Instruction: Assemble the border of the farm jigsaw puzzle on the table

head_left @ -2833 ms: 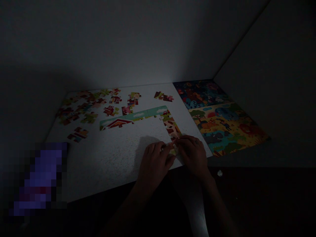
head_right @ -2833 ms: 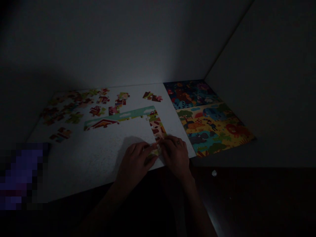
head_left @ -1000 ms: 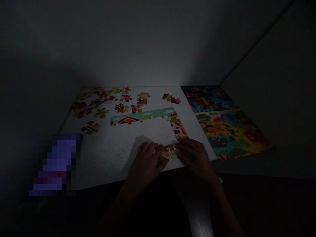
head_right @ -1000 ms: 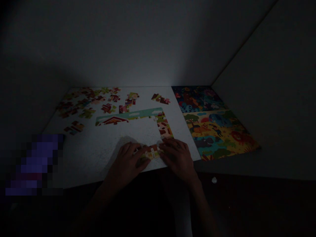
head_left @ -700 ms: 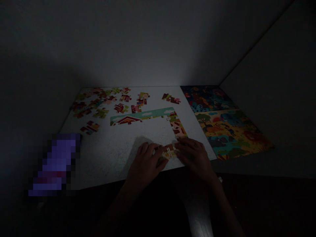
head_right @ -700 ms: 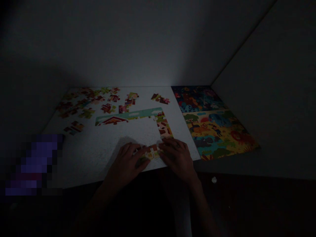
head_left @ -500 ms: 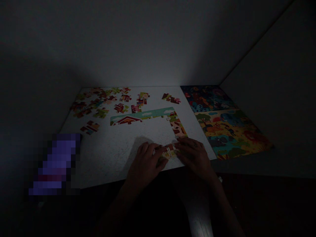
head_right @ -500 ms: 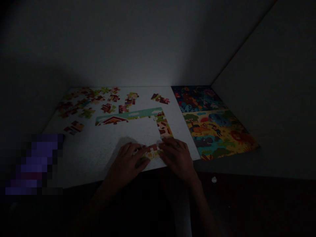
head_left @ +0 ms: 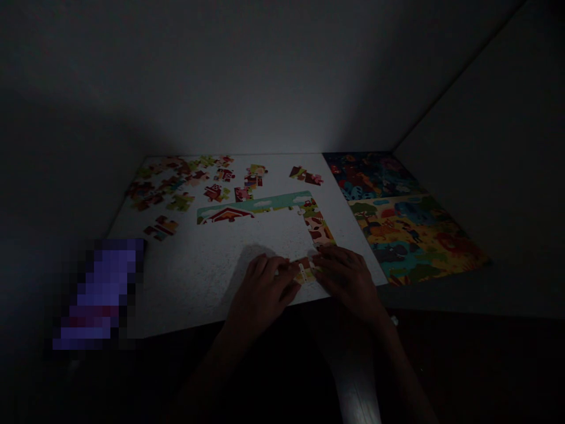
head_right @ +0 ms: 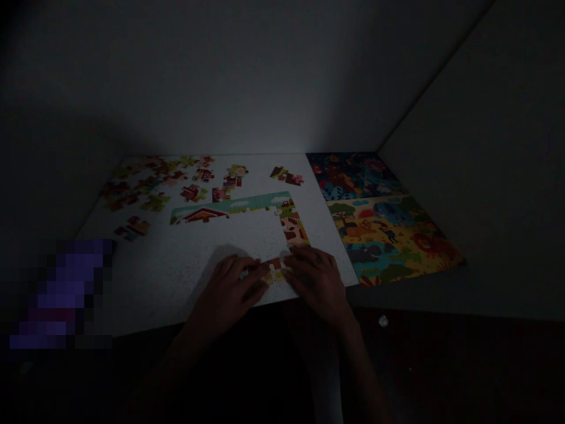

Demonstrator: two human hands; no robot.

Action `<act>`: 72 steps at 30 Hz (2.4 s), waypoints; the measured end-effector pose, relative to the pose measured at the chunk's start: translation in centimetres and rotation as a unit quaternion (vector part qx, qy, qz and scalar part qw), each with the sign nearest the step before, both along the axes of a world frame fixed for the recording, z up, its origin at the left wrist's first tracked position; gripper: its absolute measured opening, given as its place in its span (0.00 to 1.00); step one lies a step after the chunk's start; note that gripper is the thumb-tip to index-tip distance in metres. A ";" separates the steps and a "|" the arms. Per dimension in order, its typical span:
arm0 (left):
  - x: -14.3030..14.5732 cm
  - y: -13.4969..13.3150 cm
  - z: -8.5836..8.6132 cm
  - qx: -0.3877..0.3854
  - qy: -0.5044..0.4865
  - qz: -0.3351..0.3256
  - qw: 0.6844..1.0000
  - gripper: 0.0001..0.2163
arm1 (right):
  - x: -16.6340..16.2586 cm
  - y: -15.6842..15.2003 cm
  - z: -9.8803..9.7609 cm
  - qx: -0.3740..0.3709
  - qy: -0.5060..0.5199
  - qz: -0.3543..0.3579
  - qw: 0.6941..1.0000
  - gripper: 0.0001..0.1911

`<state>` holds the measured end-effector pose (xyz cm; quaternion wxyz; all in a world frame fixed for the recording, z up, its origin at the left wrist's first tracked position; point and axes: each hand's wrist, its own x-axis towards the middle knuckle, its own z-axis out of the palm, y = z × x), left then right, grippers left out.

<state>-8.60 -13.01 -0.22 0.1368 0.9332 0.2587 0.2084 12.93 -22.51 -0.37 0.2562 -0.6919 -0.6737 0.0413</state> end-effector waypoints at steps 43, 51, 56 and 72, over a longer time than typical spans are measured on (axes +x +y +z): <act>-3.3 11.3 -0.5 -0.002 0.021 0.194 0.981 0.18 | 1.8 0.9 -2.4 0.075 0.020 0.057 0.995 0.13; -1.7 13.5 -1.3 0.035 0.064 0.258 0.964 0.24 | 1.7 0.9 -2.4 0.065 -0.013 0.039 0.997 0.14; -1.9 13.3 -1.6 0.050 0.059 0.253 0.964 0.24 | 2.5 1.4 -2.2 0.048 -0.004 0.044 0.998 0.13; -1.8 13.1 -1.2 0.028 0.095 0.269 0.958 0.30 | 9.5 20.7 -1.0 0.040 0.066 -0.054 0.996 0.24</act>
